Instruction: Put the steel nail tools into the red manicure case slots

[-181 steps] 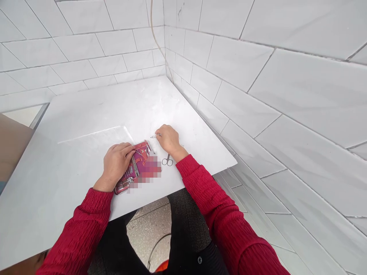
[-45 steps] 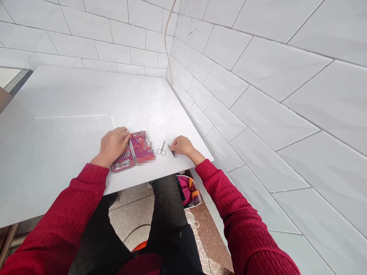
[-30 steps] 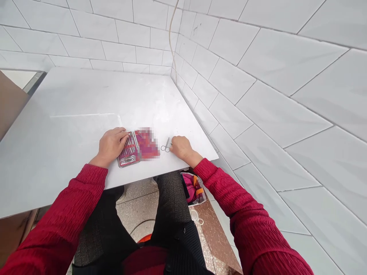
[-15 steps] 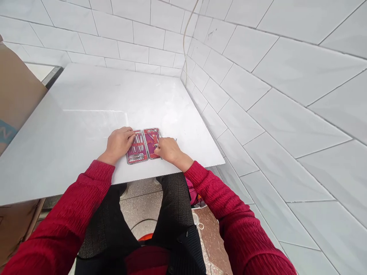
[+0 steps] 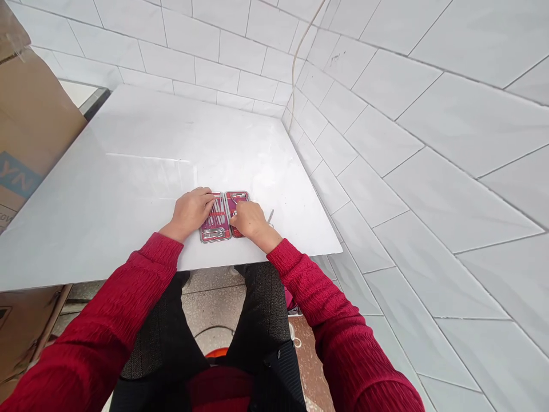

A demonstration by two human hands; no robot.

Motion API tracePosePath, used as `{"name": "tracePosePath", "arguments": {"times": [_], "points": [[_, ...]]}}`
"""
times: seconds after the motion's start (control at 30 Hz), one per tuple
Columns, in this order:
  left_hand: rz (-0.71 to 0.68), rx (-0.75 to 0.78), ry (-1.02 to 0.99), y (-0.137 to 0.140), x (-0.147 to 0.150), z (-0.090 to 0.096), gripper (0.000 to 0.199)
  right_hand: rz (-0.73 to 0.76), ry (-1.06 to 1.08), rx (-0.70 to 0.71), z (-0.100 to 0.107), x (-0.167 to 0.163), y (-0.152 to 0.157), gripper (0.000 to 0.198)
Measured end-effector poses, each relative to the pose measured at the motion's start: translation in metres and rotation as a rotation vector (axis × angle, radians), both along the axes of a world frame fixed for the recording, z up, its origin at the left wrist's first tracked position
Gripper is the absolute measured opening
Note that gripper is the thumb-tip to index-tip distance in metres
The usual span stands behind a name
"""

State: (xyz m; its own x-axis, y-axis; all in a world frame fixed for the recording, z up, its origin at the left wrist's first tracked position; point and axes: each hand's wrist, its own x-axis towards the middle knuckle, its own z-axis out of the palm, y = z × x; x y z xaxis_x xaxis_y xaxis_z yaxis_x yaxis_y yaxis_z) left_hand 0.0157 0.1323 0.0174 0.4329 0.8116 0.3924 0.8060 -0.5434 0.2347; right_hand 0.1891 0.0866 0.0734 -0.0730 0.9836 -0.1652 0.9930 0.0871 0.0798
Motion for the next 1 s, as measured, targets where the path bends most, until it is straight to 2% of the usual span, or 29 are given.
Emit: {"name": "tracePosePath", "arguments": {"times": [0.17, 0.37, 0.7, 0.8, 0.87, 1.0], "points": [[-0.002, -0.009, 0.008, -0.002, 0.0, 0.001, 0.029, -0.03, 0.0, 0.005, 0.001, -0.005, 0.004, 0.026], [-0.01, -0.014, 0.003, -0.003, 0.0, 0.004, 0.03, -0.046, 0.02, 0.1, -0.006, -0.012, 0.008, 0.024], [0.006, -0.01, -0.001, -0.002, 0.0, 0.002, 0.031, 0.035, 0.151, 0.137, -0.012, -0.007, 0.007, 0.028], [0.002, -0.006, -0.009, -0.002, -0.001, 0.003, 0.032, 0.023, 0.296, 0.232, -0.016, 0.01, 0.004, 0.03], [-0.007, -0.004, -0.015, -0.001, -0.001, 0.003, 0.032, -0.045, 0.376, 0.309, -0.018, 0.031, 0.001, 0.03], [-0.011, -0.01, -0.021, 0.0, -0.001, 0.005, 0.032, -0.207, 0.42, 0.315, -0.018, 0.081, -0.016, 0.019]]}}
